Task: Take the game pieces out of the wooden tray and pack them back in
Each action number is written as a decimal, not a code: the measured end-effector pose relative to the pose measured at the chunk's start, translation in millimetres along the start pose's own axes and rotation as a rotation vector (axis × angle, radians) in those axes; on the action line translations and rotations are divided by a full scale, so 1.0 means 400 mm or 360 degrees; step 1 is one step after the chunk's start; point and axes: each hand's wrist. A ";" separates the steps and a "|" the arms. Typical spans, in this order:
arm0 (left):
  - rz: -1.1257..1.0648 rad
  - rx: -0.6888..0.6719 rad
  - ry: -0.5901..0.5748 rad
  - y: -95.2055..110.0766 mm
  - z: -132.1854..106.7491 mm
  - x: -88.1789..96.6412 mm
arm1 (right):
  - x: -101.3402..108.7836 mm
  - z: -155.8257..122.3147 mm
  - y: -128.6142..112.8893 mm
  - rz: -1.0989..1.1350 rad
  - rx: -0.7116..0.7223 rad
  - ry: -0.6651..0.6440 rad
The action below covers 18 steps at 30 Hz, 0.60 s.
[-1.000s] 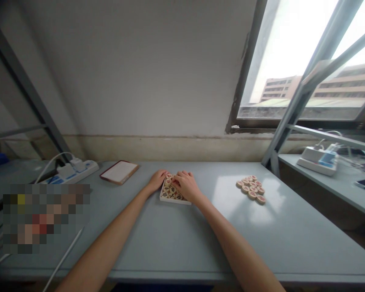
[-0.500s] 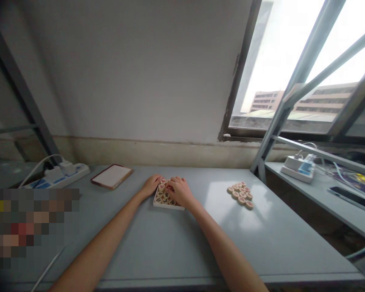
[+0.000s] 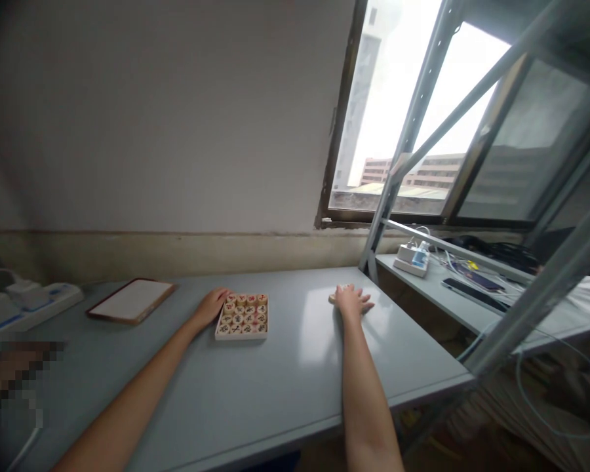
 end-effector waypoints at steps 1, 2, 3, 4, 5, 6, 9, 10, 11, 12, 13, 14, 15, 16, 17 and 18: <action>0.0005 -0.0006 0.0003 0.000 0.000 0.000 | -0.006 0.001 -0.001 0.0029 0.0080 -0.0046; 0.0011 -0.0009 0.0008 0.000 0.000 0.000 | -0.012 0.001 -0.006 0.0046 0.0185 -0.0066; 0.0015 -0.0012 0.0014 -0.001 0.000 -0.001 | -0.017 -0.001 -0.014 0.0059 0.0285 -0.0079; 0.0016 -0.0017 0.0018 -0.002 0.000 -0.002 | -0.022 -0.003 -0.023 0.0070 0.0367 -0.0099; 0.0017 -0.0024 0.0021 -0.003 0.000 -0.002 | -0.026 -0.006 -0.032 0.0082 0.0425 -0.0122; 0.0020 -0.0030 0.0021 -0.004 0.001 -0.003 | -0.030 -0.008 -0.040 0.0095 0.0465 -0.0144; 0.0034 -0.0047 0.0003 -0.005 0.001 -0.002 | -0.043 -0.014 -0.063 0.0157 0.0596 -0.0231; 0.0038 -0.0046 -0.0003 -0.004 0.001 -0.002 | -0.048 -0.016 -0.071 0.0190 0.0647 -0.0264; 0.0040 -0.0043 -0.0006 -0.003 0.001 -0.001 | -0.053 -0.019 -0.079 0.0227 0.0697 -0.0296; 0.0041 -0.0042 -0.0007 -0.002 0.000 0.000 | -0.058 -0.022 -0.087 0.0268 0.0741 -0.0323; 0.0040 -0.0040 -0.0003 0.000 -0.001 0.000 | -0.063 -0.026 -0.096 0.0311 0.0780 -0.0345; 0.0040 -0.0037 0.0003 0.001 -0.001 0.001 | -0.067 -0.031 -0.105 0.0355 0.0815 -0.0364; 0.0040 -0.0031 0.0010 0.002 -0.002 0.001 | -0.071 -0.037 -0.113 0.0398 0.0847 -0.0384; 0.0040 -0.0028 0.0014 0.002 -0.002 0.000 | -0.073 -0.043 -0.120 0.0437 0.0875 -0.0405; 0.0039 -0.0025 0.0018 0.001 -0.002 -0.001 | -0.074 -0.050 -0.127 0.0468 0.0897 -0.0429; 0.0038 -0.0024 0.0022 0.000 -0.002 -0.002 | -0.075 -0.058 -0.132 0.0504 0.0922 -0.0460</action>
Point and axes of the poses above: each hand's wrist, its own z-axis towards the middle knuckle, its own x-axis out of the back of the hand, y = z × x, and after that the axes turned 9 degrees about z, right-handed
